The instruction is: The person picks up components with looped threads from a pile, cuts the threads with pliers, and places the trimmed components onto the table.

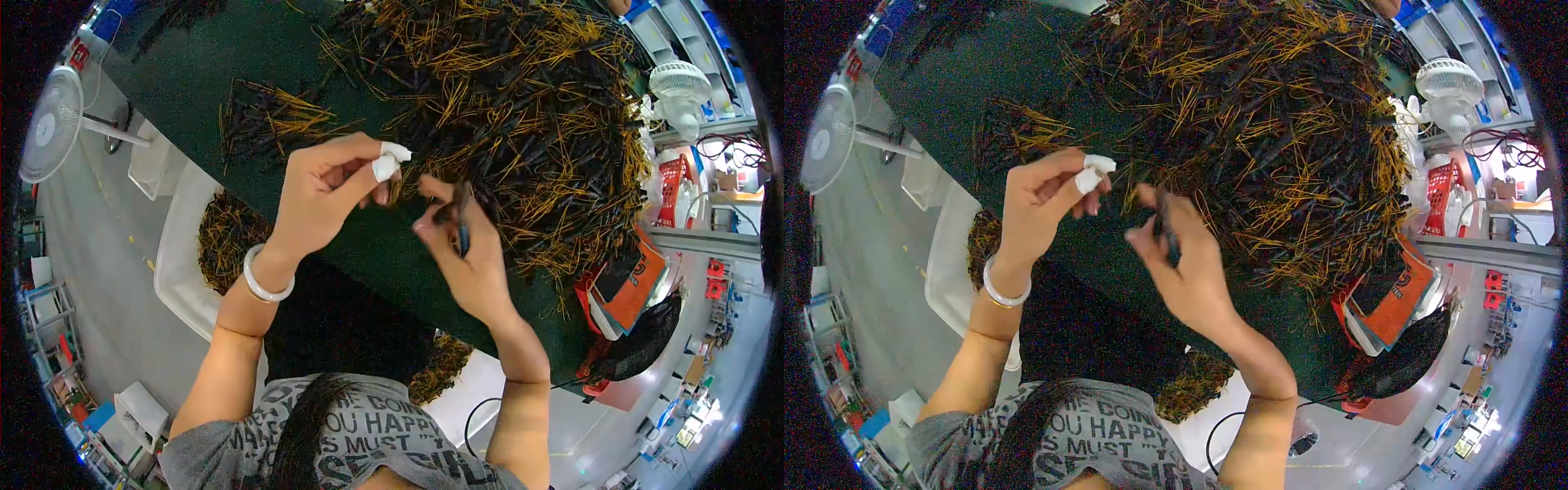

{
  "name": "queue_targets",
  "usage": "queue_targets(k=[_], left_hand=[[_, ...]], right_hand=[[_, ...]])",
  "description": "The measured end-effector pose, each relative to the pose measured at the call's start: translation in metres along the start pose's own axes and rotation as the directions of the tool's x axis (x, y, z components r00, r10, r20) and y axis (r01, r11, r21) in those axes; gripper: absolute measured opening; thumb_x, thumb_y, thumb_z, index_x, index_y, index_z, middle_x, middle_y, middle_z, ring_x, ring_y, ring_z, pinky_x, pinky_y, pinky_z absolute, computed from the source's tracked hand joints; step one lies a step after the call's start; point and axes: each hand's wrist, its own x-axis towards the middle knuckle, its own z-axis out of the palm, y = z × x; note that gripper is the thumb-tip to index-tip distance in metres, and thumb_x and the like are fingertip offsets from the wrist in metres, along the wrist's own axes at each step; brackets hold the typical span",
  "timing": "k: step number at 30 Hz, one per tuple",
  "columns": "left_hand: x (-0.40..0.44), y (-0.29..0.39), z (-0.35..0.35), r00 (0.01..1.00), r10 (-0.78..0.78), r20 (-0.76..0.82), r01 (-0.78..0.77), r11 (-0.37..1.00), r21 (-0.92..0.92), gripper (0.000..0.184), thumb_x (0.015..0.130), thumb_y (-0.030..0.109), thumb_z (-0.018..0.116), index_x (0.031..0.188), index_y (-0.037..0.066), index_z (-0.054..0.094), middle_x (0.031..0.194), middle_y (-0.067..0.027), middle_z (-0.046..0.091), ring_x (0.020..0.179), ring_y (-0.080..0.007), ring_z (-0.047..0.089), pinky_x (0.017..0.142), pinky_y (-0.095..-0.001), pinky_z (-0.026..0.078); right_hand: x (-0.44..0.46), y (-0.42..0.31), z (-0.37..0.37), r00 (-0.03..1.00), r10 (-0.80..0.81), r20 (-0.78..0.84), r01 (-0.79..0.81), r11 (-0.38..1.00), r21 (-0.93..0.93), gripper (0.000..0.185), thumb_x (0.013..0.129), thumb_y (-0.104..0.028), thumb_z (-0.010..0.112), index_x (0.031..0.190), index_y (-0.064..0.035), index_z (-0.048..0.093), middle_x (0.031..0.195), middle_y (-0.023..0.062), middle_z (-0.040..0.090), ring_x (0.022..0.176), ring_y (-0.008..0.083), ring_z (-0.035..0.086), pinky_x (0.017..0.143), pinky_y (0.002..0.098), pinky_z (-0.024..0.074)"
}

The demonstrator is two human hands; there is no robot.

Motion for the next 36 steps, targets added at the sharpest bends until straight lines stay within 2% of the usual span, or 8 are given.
queue_targets(k=[4, 5, 7, 11, 16, 25, 31, 36], left_hand=[[-0.012, 0.0, 0.01, 0.993, -0.118, -0.029, 0.115, 0.989, -0.088, 0.014, 0.087, 0.003, 0.058, 0.095, -0.004, 0.067, 0.077, -0.0057, 0.063, 0.056, -0.0068, 0.054, 0.048, -0.0187, 0.038], [-0.012, 0.0, 0.007, 0.993, -0.117, -0.032, 0.114, 0.989, -0.089, 0.014, 0.087, 0.003, 0.058, 0.095, -0.004, 0.067, 0.077, -0.0057, 0.063, 0.056, -0.0068, 0.054, 0.048, -0.0187, 0.038], [-0.012, -0.002, -0.001, 0.959, -0.283, 0.022, 0.271, 0.889, -0.368, 0.016, 0.086, 0.006, 0.058, 0.091, -0.006, 0.067, 0.075, -0.007, 0.064, 0.05, -0.0066, 0.051, 0.045, -0.0193, 0.037], [-0.011, -0.016, -0.003, 0.979, -0.196, 0.052, 0.19, 0.798, -0.572, 0.02, 0.088, 0.011, 0.056, 0.091, -0.006, 0.067, 0.077, -0.0088, 0.064, 0.052, -0.0067, 0.047, 0.046, -0.0205, 0.034], [-0.014, -0.019, -0.005, 0.979, -0.124, 0.164, 0.196, 0.806, -0.558, 0.024, 0.091, 0.017, 0.057, 0.097, -0.004, 0.065, 0.083, -0.0079, 0.063, 0.056, -0.0065, 0.048, 0.047, -0.019, 0.035], [-0.018, -0.016, -0.002, 0.992, -0.063, 0.109, 0.111, 0.844, -0.525, 0.022, 0.091, 0.015, 0.058, 0.096, -0.005, 0.066, 0.08, -0.009, 0.063, 0.053, -0.0062, 0.051, 0.045, -0.0163, 0.037], [-0.019, -0.012, -0.003, 0.99, -0.114, 0.082, 0.141, 0.826, -0.545, 0.017, 0.089, 0.009, 0.059, 0.092, -0.006, 0.067, 0.077, -0.01, 0.063, 0.051, -0.0061, 0.05, 0.044, -0.0173, 0.036], [-0.024, -0.014, 0.003, 0.992, -0.103, -0.069, 0.06, 0.885, -0.462, 0.018, 0.091, 0.01, 0.057, 0.094, -0.005, 0.067, 0.072, -0.0104, 0.063, 0.045, -0.0048, 0.045, 0.041, -0.0164, 0.032]], right_hand=[[-0.005, 0.005, 0.013, 0.989, 0.01, 0.15, -0.008, 1.0, -0.012, 0.026, 0.082, -0.011, 0.067, 0.105, -0.0016, 0.061, 0.078, 0.0061, 0.058, 0.063, 0.0115, 0.048, 0.059, 0.0256, 0.0406], [-0.008, 0.001, 0.012, 0.975, 0.072, 0.209, -0.079, 0.997, 0.026, 0.019, 0.084, -0.012, 0.065, 0.1, -0.003, 0.063, 0.079, 0.0045, 0.061, 0.065, 0.0106, 0.053, 0.062, 0.0269, 0.0433], [-0.009, 0.001, 0.011, 0.954, 0.095, 0.283, -0.125, 0.988, 0.093, 0.019, 0.086, -0.012, 0.064, 0.101, -0.0023, 0.062, 0.082, 0.0037, 0.062, 0.07, 0.0099, 0.055, 0.066, 0.0268, 0.0448], [-0.012, 0.002, 0.019, 0.921, 0.093, 0.378, -0.219, 0.927, 0.306, 0.019, 0.088, -0.009, 0.06, 0.105, 0.0004, 0.06, 0.09, 0.0029, 0.062, 0.08, 0.007, 0.054, 0.073, 0.0214, 0.0431], [-0.015, 0.006, 0.019, 0.926, 0.113, 0.359, -0.282, 0.84, 0.463, 0.021, 0.089, -0.005, 0.057, 0.108, 0.0051, 0.057, 0.095, 0.0099, 0.061, 0.089, 0.0137, 0.058, 0.084, 0.0282, 0.0456], [-0.019, 0.0, 0.019, 0.89, 0.123, 0.44, -0.344, 0.814, 0.468, 0.021, 0.088, -0.003, 0.058, 0.108, 0.005, 0.057, 0.097, 0.0099, 0.061, 0.091, 0.0143, 0.059, 0.086, 0.0285, 0.0458], [-0.021, 0.004, 0.025, 0.912, 0.052, 0.406, -0.247, 0.861, 0.445, 0.019, 0.09, -0.009, 0.058, 0.106, 0.0015, 0.059, 0.092, 0.0067, 0.065, 0.089, 0.0102, 0.06, 0.081, 0.0265, 0.0469], [-0.022, 0.006, 0.03, 0.913, 0.031, 0.407, -0.233, 0.859, 0.457, 0.019, 0.09, -0.009, 0.057, 0.106, 0.002, 0.059, 0.093, 0.0068, 0.065, 0.089, 0.0106, 0.06, 0.083, 0.0273, 0.0464]])
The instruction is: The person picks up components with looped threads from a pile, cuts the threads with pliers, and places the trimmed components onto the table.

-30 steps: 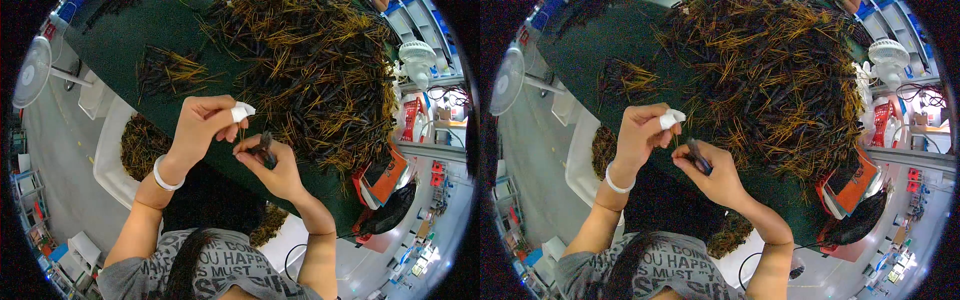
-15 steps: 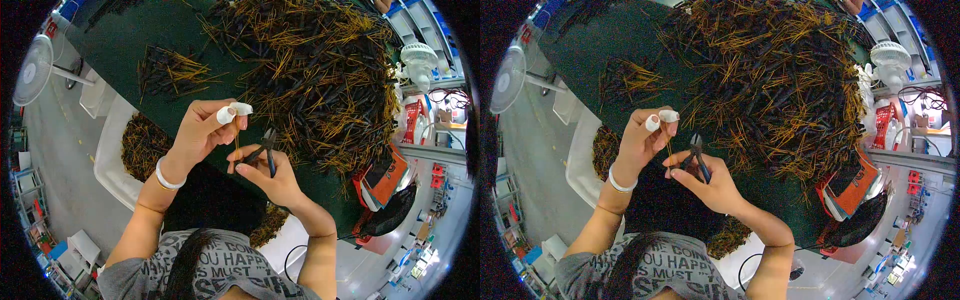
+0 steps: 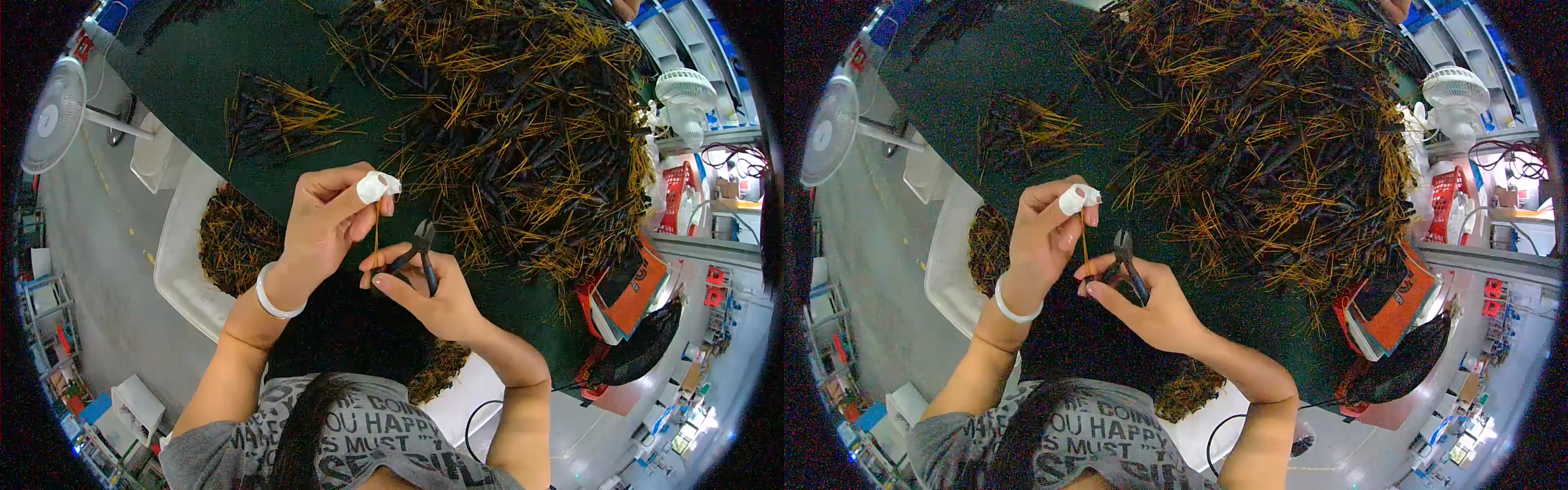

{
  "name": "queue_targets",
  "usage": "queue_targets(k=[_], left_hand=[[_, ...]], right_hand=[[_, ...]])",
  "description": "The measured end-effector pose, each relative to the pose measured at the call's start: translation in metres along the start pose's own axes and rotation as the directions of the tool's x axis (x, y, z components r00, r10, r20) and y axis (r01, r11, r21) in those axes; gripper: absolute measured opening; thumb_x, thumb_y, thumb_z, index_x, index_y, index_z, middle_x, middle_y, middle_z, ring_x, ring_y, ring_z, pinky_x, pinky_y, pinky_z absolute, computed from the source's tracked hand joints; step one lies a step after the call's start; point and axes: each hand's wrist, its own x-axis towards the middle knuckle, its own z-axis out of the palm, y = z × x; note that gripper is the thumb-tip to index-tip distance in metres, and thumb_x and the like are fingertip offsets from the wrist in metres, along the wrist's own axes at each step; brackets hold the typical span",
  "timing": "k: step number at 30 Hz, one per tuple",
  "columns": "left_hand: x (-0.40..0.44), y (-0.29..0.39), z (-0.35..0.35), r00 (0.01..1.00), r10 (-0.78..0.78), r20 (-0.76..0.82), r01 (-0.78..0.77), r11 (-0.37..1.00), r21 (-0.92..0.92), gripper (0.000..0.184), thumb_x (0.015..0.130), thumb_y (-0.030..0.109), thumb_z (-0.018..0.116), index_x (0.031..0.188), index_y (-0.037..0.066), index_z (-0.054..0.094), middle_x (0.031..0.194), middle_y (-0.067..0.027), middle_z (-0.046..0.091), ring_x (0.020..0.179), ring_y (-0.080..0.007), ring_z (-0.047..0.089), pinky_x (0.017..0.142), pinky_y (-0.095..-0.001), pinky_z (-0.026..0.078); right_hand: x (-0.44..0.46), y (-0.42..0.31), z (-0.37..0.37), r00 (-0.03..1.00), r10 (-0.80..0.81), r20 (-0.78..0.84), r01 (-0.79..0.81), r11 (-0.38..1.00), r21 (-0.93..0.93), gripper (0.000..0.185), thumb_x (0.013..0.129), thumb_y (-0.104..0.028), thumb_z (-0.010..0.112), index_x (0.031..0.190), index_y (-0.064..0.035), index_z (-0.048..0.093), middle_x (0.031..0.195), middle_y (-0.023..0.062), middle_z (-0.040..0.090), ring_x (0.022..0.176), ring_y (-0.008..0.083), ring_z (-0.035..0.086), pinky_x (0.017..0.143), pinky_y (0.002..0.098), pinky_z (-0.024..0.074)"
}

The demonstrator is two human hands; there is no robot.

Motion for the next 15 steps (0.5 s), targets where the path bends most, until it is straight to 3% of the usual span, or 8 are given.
queue_targets(k=[3, 5, 6, 7, 8, 10, 11, 15], left_hand=[[-0.008, 0.012, 0.012, 0.991, -0.115, 0.069, 0.118, 0.992, -0.043, 0.02, 0.092, 0.011, 0.055, 0.099, -0.004, 0.066, 0.066, -0.0093, 0.062, 0.04, -0.0045, 0.041, 0.037, -0.017, 0.029], [-0.012, 0.014, 0.012, 0.976, -0.178, 0.128, 0.152, 0.97, 0.189, 0.021, 0.093, 0.011, 0.054, 0.105, -0.003, 0.064, 0.063, -0.0074, 0.061, 0.04, -0.0039, 0.041, 0.037, -0.0178, 0.029], [-0.015, 0.014, 0.014, 0.968, -0.194, 0.16, 0.161, 0.966, 0.2, 0.021, 0.092, 0.011, 0.055, 0.104, -0.004, 0.064, 0.063, -0.0069, 0.061, 0.041, -0.0039, 0.042, 0.038, -0.0179, 0.029], [-0.017, 0.014, 0.016, 0.958, -0.211, 0.192, 0.169, 0.962, 0.212, 0.02, 0.092, 0.011, 0.056, 0.103, -0.004, 0.065, 0.063, -0.0065, 0.06, 0.043, -0.0039, 0.042, 0.038, -0.0181, 0.03], [-0.018, 0.015, 0.018, 0.952, -0.247, 0.18, 0.212, 0.958, 0.192, 0.02, 0.091, 0.012, 0.058, 0.1, -0.004, 0.065, 0.063, -0.0058, 0.06, 0.044, -0.0041, 0.043, 0.04, -0.0182, 0.03], [-0.019, 0.016, 0.018, 0.939, -0.287, 0.191, 0.252, 0.949, 0.189, 0.019, 0.089, 0.01, 0.058, 0.098, -0.004, 0.065, 0.063, -0.0057, 0.06, 0.044, -0.004, 0.043, 0.039, -0.0182, 0.03], [-0.019, 0.016, 0.017, 0.924, -0.325, 0.202, 0.289, 0.939, 0.188, 0.018, 0.088, 0.009, 0.058, 0.097, -0.004, 0.066, 0.062, -0.0056, 0.06, 0.043, -0.0039, 0.043, 0.039, -0.0182, 0.03], [-0.016, 0.022, 0.017, 0.898, -0.401, 0.182, 0.365, 0.909, 0.2, 0.015, 0.085, 0.008, 0.058, 0.09, -0.004, 0.066, 0.06, -0.0053, 0.059, 0.041, -0.0033, 0.041, 0.038, -0.0181, 0.028]], right_hand=[[-0.003, -0.003, -0.002, 0.995, 0.006, -0.1, -0.011, 0.999, -0.046, 0.019, 0.092, -0.01, 0.055, 0.106, 0.0027, 0.058, 0.093, 0.0063, 0.064, 0.087, 0.0117, 0.059, 0.082, 0.0272, 0.0455], [-0.003, -0.009, -0.005, 0.976, -0.038, -0.217, -0.017, 0.968, -0.25, 0.019, 0.092, -0.007, 0.051, 0.108, 0.0028, 0.056, 0.092, 0.0108, 0.063, 0.085, 0.0145, 0.059, 0.081, 0.0279, 0.0449], [-0.003, -0.016, -0.007, 0.962, -0.056, -0.268, -0.047, 0.931, -0.363, 0.019, 0.093, -0.006, 0.049, 0.108, 0.0027, 0.055, 0.091, 0.0127, 0.063, 0.084, 0.0161, 0.059, 0.081, 0.0282, 0.0447], [-0.003, -0.014, -0.009, 0.956, -0.097, -0.276, -0.027, 0.91, -0.413, 0.027, 0.088, 0.0, 0.05, 0.114, 0.0015, 0.053, 0.096, 0.0167, 0.061, 0.09, 0.0237, 0.06, 0.082, 0.0313, 0.0456], [-0.001, -0.013, -0.011, 0.956, -0.096, -0.275, -0.027, 0.91, -0.413, 0.027, 0.088, 0.0, 0.05, 0.114, 0.0015, 0.053, 0.096, 0.0167, 0.061, 0.09, 0.0237, 0.06, 0.082, 0.0313, 0.0456], [0.001, -0.011, -0.015, 0.922, -0.342, -0.179, 0.168, 0.772, -0.613, 0.041, 0.081, 0.007, 0.052, 0.121, 0.0004, 0.048, 0.104, 0.0184, 0.059, 0.097, 0.032, 0.059, 0.085, 0.0357, 0.0462], [0.001, -0.008, -0.017, 0.939, -0.31, -0.151, 0.161, 0.781, -0.604, 0.053, 0.074, 0.011, 0.054, 0.125, -0.0006, 0.045, 0.115, 0.0199, 0.056, 0.106, 0.0368, 0.055, 0.089, 0.0402, 0.0458], [0.002, -0.014, -0.017, 0.946, -0.303, -0.112, 0.157, 0.733, -0.662, 0.055, 0.072, 0.011, 0.056, 0.125, -0.0002, 0.044, 0.119, 0.0204, 0.054, 0.107, 0.0381, 0.054, 0.09, 0.0414, 0.0454]])
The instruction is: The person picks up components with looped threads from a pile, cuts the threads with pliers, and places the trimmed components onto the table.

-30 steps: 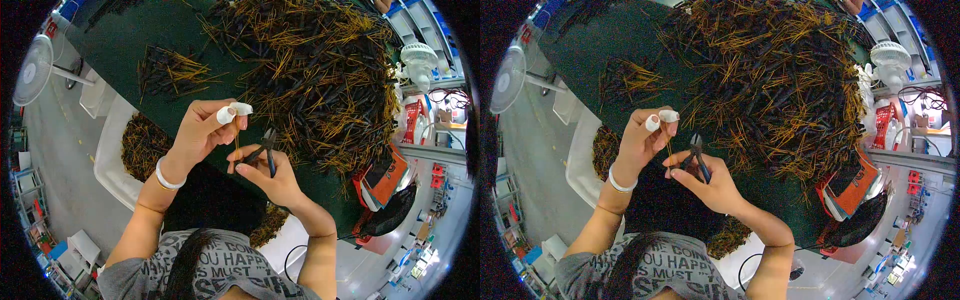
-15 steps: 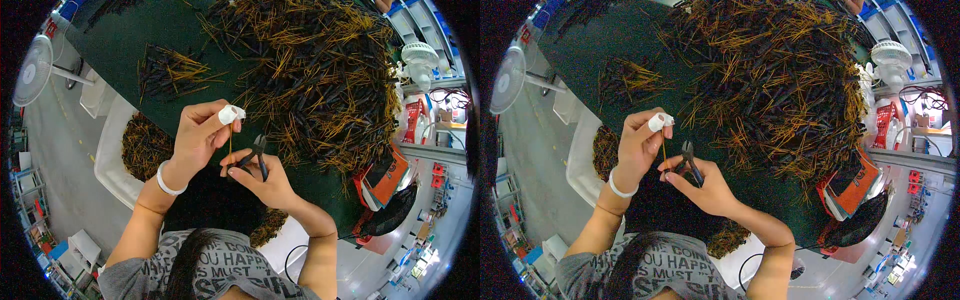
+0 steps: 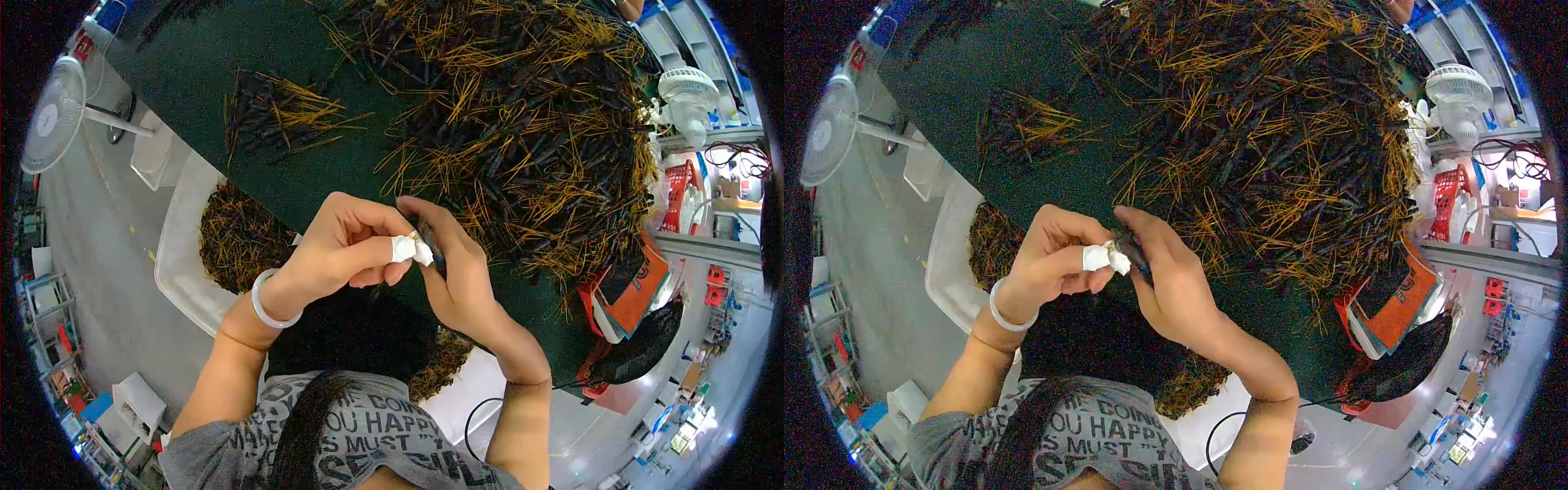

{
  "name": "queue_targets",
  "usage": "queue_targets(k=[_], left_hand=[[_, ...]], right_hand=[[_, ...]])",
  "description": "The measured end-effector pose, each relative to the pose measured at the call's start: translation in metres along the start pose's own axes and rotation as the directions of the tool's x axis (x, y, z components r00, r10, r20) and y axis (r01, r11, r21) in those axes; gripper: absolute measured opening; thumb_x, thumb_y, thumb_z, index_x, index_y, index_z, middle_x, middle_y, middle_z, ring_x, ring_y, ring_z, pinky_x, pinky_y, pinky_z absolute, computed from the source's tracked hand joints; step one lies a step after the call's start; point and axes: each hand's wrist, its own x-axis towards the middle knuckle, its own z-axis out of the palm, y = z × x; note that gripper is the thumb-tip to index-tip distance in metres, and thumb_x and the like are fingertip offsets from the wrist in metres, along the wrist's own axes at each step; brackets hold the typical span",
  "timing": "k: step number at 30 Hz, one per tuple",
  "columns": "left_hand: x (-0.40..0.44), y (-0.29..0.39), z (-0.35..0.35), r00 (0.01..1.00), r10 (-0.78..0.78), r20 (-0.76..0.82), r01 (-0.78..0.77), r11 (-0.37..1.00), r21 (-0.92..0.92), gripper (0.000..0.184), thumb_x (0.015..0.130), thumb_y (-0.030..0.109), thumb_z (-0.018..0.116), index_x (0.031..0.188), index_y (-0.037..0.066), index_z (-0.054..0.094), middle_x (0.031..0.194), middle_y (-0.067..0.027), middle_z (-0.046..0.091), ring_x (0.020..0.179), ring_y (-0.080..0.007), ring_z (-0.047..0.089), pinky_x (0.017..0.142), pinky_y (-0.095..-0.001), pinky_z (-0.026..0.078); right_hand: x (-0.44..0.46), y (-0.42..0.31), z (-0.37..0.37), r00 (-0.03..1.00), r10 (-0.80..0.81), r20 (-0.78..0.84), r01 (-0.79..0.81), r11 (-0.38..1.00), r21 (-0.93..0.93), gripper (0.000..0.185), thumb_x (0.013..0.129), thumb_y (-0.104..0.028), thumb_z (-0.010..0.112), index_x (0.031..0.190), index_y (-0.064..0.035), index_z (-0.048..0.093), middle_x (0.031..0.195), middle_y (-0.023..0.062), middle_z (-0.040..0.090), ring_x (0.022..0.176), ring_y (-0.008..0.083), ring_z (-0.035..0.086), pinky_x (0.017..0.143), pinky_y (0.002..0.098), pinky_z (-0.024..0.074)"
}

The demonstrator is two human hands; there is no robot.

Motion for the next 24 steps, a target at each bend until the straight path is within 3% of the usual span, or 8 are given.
queue_targets(k=[6, 12, 17, 19, 20, 21, 22, 24], left_hand=[[0.0, 0.007, 0.001, 0.999, -0.045, 0.014, 0.045, 0.999, 0.016, 0.017, 0.085, 0.01, 0.056, 0.079, -0.003, 0.064, 0.057, -0.0055, 0.058, 0.039, -0.0025, 0.039, 0.037, -0.0176, 0.025], [0.0, 0.007, 0.003, 0.997, -0.074, 0.019, 0.074, 0.997, -0.003, 0.017, 0.085, 0.01, 0.056, 0.081, -0.004, 0.065, 0.057, -0.006, 0.058, 0.038, -0.0026, 0.038, 0.036, -0.0181, 0.024], [0.0, 0.006, 0.001, 0.996, -0.087, 0.017, 0.088, 0.996, -0.018, 0.017, 0.087, 0.01, 0.057, 0.085, -0.004, 0.066, 0.058, -0.006, 0.059, 0.039, -0.0025, 0.039, 0.036, -0.0184, 0.025], [-0.001, 0.008, 0.002, 0.993, -0.034, -0.113, 0.05, 0.99, 0.134, 0.017, 0.087, 0.009, 0.058, 0.09, -0.004, 0.067, 0.059, -0.0043, 0.059, 0.042, -0.0023, 0.042, 0.038, -0.0175, 0.029], [-0.001, 0.008, -0.003, 0.978, 0.044, -0.202, 0.014, 0.961, 0.277, 0.017, 0.086, 0.009, 0.06, 0.094, -0.004, 0.067, 0.065, -0.0029, 0.062, 0.049, -0.0026, 0.047, 0.043, -0.0163, 0.033], [0.002, 0.004, -0.005, 0.929, 0.211, -0.304, -0.083, 0.92, 0.383, 0.016, 0.085, 0.008, 0.061, 0.093, -0.004, 0.067, 0.068, -0.0027, 0.062, 0.055, -0.0032, 0.049, 0.047, -0.018, 0.035], [0.004, 0.0, -0.021, 0.858, 0.431, -0.28, -0.138, 0.718, 0.682, 0.015, 0.083, 0.005, 0.061, 0.095, -0.003, 0.067, 0.067, -0.004, 0.06, 0.056, -0.006, 0.05, 0.049, -0.0216, 0.038], [0.012, 0.004, -0.039, 0.742, 0.634, -0.218, -0.089, 0.415, 0.905, 0.017, 0.084, 0.003, 0.058, 0.098, 0.001, 0.066, 0.073, -0.0076, 0.06, 0.055, -0.0125, 0.051, 0.051, -0.0249, 0.041]], right_hand=[[0.001, 0.003, -0.002, 0.997, -0.059, 0.045, 0.063, 0.992, -0.109, 0.057, 0.069, 0.008, 0.06, 0.123, -0.0002, 0.044, 0.121, 0.0193, 0.053, 0.106, 0.0393, 0.054, 0.089, 0.042, 0.0461], [-0.002, 0.008, -0.001, 0.987, -0.157, 0.015, 0.157, 0.964, -0.213, 0.045, 0.066, 0.007, 0.059, 0.109, -0.0013, 0.051, 0.106, 0.0173, 0.058, 0.085, 0.0358, 0.056, 0.072, 0.0413, 0.0465], [-0.005, 0.003, 0.001, 1.0, 0.004, 0.017, -0.001, 0.991, -0.13, 0.033, 0.071, 0.007, 0.055, 0.102, 0.0, 0.054, 0.093, 0.0188, 0.059, 0.08, 0.0365, 0.057, 0.072, 0.0384, 0.0461], [-0.003, 0.001, 0.002, 0.999, 0.05, -0.019, -0.05, 0.998, -0.037, 0.03, 0.074, 0.007, 0.052, 0.103, 0.0009, 0.054, 0.093, 0.0188, 0.059, 0.082, 0.036, 0.058, 0.074, 0.0366, 0.046], [-0.002, 0.001, 0.002, 0.994, 0.1, -0.052, -0.097, 0.994, 0.056, 0.027, 0.078, 0.007, 0.049, 0.104, 0.0018, 0.054, 0.093, 0.0188, 0.059, 0.084, 0.0354, 0.059, 0.075, 0.0347, 0.0458], [0.002, 0.006, -0.001, 0.998, 0.016, -0.061, -0.008, 0.992, 0.125, 0.025, 0.082, 0.006, 0.044, 0.105, 0.0021, 0.054, 0.093, 0.0171, 0.059, 0.086, 0.03, 0.061, 0.076, 0.032, 0.0455], [0.002, 0.007, -0.003, 0.996, 0.04, -0.084, -0.027, 0.988, 0.153, 0.025, 0.082, 0.006, 0.044, 0.105, 0.0013, 0.054, 0.094, 0.0156, 0.06, 0.085, 0.0266, 0.061, 0.077, 0.0313, 0.0454], [0.002, 0.006, -0.009, 0.99, 0.098, -0.104, -0.079, 0.982, 0.17, 0.025, 0.082, 0.005, 0.045, 0.103, -0.0015, 0.057, 0.094, 0.0118, 0.061, 0.086, 0.0194, 0.06, 0.08, 0.0286, 0.0443]])
